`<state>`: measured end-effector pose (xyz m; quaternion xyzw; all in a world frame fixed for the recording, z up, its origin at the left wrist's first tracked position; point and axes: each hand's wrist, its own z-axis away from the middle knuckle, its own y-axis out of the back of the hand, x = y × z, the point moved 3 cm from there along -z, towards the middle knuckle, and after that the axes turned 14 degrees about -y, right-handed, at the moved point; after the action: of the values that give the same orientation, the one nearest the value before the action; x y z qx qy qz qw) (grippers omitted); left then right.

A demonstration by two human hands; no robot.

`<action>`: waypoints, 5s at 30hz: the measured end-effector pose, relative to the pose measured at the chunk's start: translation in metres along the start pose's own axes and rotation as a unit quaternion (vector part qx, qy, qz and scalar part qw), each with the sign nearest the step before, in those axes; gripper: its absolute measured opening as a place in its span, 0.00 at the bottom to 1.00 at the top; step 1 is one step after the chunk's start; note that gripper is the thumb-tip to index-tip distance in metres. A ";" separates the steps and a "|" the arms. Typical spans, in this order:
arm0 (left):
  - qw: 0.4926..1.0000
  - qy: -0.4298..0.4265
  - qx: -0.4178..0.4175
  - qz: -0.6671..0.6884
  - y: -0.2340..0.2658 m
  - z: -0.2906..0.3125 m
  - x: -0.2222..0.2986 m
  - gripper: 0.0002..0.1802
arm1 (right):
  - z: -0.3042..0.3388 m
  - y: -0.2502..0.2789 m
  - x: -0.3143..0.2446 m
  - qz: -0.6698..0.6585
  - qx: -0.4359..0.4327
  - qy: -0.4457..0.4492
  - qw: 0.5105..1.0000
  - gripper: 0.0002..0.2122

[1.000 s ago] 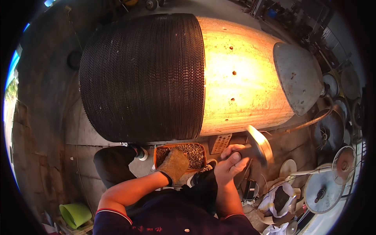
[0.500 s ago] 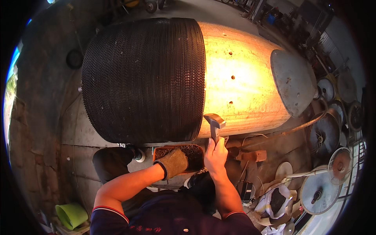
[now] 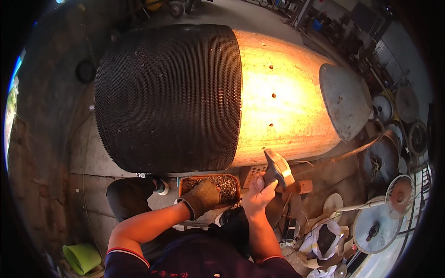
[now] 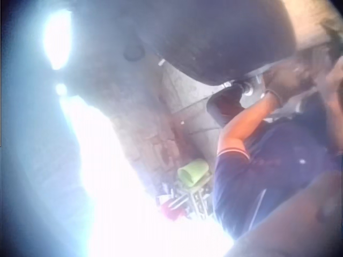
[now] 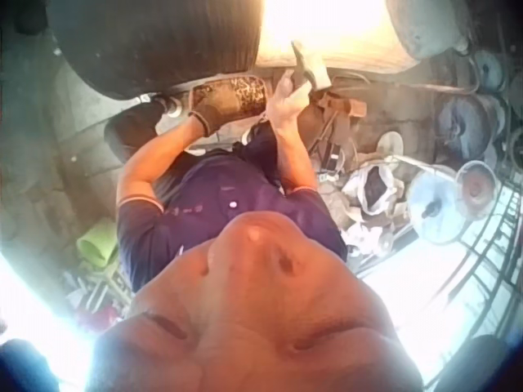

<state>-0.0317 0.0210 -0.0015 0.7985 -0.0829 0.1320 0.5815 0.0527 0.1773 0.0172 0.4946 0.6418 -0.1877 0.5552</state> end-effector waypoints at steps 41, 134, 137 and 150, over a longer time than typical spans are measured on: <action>0.994 0.090 0.019 -0.059 0.015 -0.016 -0.012 0.08 | -0.005 -0.006 0.019 -0.017 -0.222 -0.217 0.951 0.18; 0.981 0.043 -0.173 -0.070 0.005 0.008 0.007 0.10 | -0.017 -0.005 0.002 -0.371 0.030 -0.058 0.926 0.16; 0.989 0.007 -0.114 -0.098 0.003 0.012 0.010 0.08 | -0.030 -0.033 0.015 0.040 -0.117 -0.109 0.986 0.14; 0.930 -0.088 0.294 -0.203 0.118 -0.038 -0.019 0.19 | -0.040 -0.021 0.015 -0.327 -0.171 -0.343 0.864 0.20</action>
<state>-0.0874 0.0205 0.1109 0.9420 0.0724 -0.0414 0.3251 0.0154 0.2056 0.0096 0.0580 0.5577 -0.4032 0.7232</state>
